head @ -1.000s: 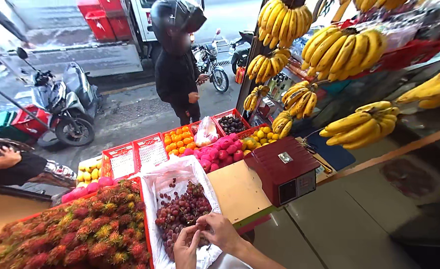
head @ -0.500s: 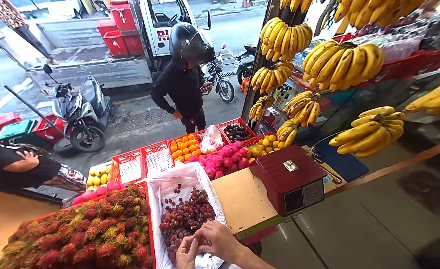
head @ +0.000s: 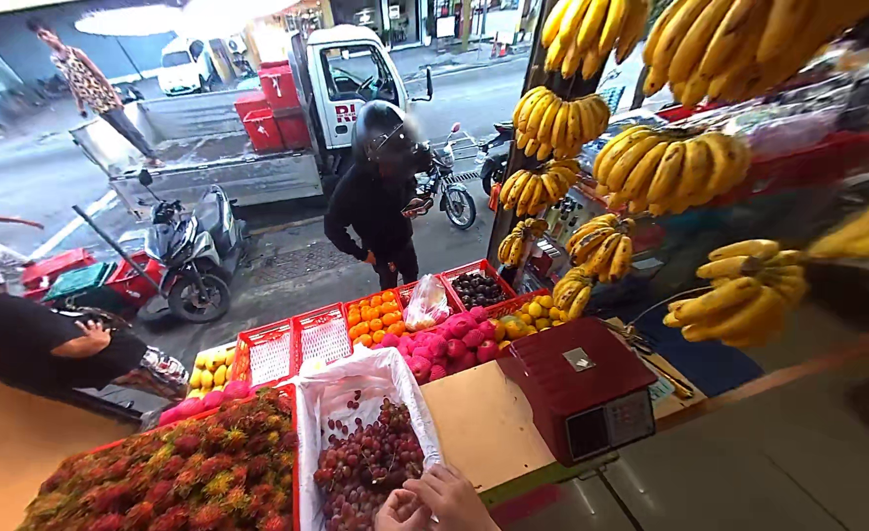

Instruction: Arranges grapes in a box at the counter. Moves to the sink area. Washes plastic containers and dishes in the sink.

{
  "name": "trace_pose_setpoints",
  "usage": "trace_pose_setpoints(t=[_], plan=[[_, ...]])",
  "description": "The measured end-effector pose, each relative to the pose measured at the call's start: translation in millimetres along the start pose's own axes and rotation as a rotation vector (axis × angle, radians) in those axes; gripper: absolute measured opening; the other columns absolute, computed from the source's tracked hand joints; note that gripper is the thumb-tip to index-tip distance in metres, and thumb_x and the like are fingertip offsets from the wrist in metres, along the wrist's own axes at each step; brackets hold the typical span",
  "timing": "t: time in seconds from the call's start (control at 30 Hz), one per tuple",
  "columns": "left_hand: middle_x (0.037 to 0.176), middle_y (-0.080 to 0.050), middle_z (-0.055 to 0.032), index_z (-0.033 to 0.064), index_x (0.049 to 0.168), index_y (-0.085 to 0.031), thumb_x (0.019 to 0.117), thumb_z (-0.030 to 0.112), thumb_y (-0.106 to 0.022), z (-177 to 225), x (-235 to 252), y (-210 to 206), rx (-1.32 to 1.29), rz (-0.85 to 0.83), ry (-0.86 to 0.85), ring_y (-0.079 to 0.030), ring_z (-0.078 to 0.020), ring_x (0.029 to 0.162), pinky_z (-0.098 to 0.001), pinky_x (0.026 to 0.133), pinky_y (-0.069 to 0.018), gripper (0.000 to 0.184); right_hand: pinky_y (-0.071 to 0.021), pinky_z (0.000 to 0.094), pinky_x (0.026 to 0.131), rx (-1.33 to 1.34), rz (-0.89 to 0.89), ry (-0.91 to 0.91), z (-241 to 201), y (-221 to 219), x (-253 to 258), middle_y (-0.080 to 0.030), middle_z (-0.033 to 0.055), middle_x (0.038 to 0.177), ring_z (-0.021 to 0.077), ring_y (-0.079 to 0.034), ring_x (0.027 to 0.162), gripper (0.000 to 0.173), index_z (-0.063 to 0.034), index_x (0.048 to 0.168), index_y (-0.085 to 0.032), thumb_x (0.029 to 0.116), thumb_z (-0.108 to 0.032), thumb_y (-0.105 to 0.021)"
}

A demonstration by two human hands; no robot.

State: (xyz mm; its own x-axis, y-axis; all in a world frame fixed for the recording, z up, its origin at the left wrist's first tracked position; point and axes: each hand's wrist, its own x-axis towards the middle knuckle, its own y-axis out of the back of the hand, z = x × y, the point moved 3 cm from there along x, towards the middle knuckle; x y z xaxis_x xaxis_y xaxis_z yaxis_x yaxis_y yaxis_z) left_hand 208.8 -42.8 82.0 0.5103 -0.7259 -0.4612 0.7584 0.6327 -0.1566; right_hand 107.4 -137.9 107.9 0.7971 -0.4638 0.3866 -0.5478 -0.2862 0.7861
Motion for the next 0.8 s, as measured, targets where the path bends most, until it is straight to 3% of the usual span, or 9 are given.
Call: trace_pose_setpoints(t=[0.1, 0.23, 0.3, 0.43, 0.6, 0.8], plan=[[0.081, -0.073, -0.0077, -0.0045, 0.099, -0.064, 0.0852, -0.005, -0.072, -4, -3, -30, 0.096, -0.015, -0.007, -0.070, -0.0128, 0.073, -0.0327, 0.073, -0.0601, 0.016, -0.0585, 0.0447, 0.084, -0.021, 0.044, 0.008, 15, 19, -20, -0.075, 0.0014, 0.094, 0.0231, -0.071, 0.096, 0.034, -0.0183, 0.114, -0.075, 0.0802, -0.014, -0.079], [0.081, -0.073, -0.0055, -0.0036, 0.101, -0.063, 0.0920, -0.003, -0.066, -10, -15, -83, 0.080, -0.054, -0.046, -0.071, -0.0118, 0.073, -0.0328, 0.075, -0.0607, 0.009, -0.0578, 0.0422, 0.084, 0.010, 0.047, 0.038, 46, 61, -46, -0.076, -0.0011, 0.099, 0.0207, -0.071, 0.098, 0.029, -0.0194, 0.115, -0.075, 0.0862, -0.015, -0.076], [0.083, -0.073, -0.0056, -0.0030, 0.102, -0.062, 0.0939, -0.002, -0.064, -15, -25, -114, 0.045, -0.073, -0.029, -0.071, -0.0125, 0.075, -0.0331, 0.076, -0.0607, 0.009, -0.0579, 0.0420, 0.083, 0.041, 0.053, 0.038, 62, 84, -63, -0.076, -0.0009, 0.100, 0.0212, -0.071, 0.096, 0.030, -0.0185, 0.114, -0.076, 0.0842, -0.014, -0.077], [0.087, -0.075, -0.0075, -0.0036, 0.104, -0.063, 0.0935, 0.000, -0.068, -22, -38, -177, 0.010, -0.151, -0.026, -0.073, -0.0152, 0.079, -0.0354, 0.079, -0.0616, 0.012, -0.0585, 0.0454, 0.089, 0.243, 0.018, -0.138, 96, 131, -99, -0.075, 0.0081, 0.105, 0.0263, -0.071, 0.100, 0.034, -0.0094, 0.115, -0.075, 0.0816, -0.006, -0.078], [0.087, -0.075, -0.0084, -0.0031, 0.101, -0.066, 0.0929, 0.003, -0.070, -43, -40, -237, 0.054, -0.304, 0.017, -0.073, -0.0162, 0.081, -0.0366, 0.081, -0.0612, 0.011, -0.0588, 0.0408, 0.092, 0.473, 0.035, -0.337, 136, 175, -148, -0.074, 0.0106, 0.105, 0.0226, -0.070, 0.098, 0.037, -0.0050, 0.117, -0.074, 0.0806, -0.003, -0.080], [0.088, -0.075, -0.0097, -0.0016, 0.099, -0.067, 0.0972, 0.009, -0.068, -49, -32, -271, 0.083, -0.494, 0.140, -0.074, -0.0183, 0.081, -0.0373, 0.081, -0.0616, 0.011, -0.0604, 0.0348, 0.088, 0.572, 0.119, -0.428, 157, 204, -186, -0.074, 0.0128, 0.106, 0.0179, -0.072, 0.094, 0.038, 0.0001, 0.119, -0.071, 0.0816, 0.000, -0.080]])
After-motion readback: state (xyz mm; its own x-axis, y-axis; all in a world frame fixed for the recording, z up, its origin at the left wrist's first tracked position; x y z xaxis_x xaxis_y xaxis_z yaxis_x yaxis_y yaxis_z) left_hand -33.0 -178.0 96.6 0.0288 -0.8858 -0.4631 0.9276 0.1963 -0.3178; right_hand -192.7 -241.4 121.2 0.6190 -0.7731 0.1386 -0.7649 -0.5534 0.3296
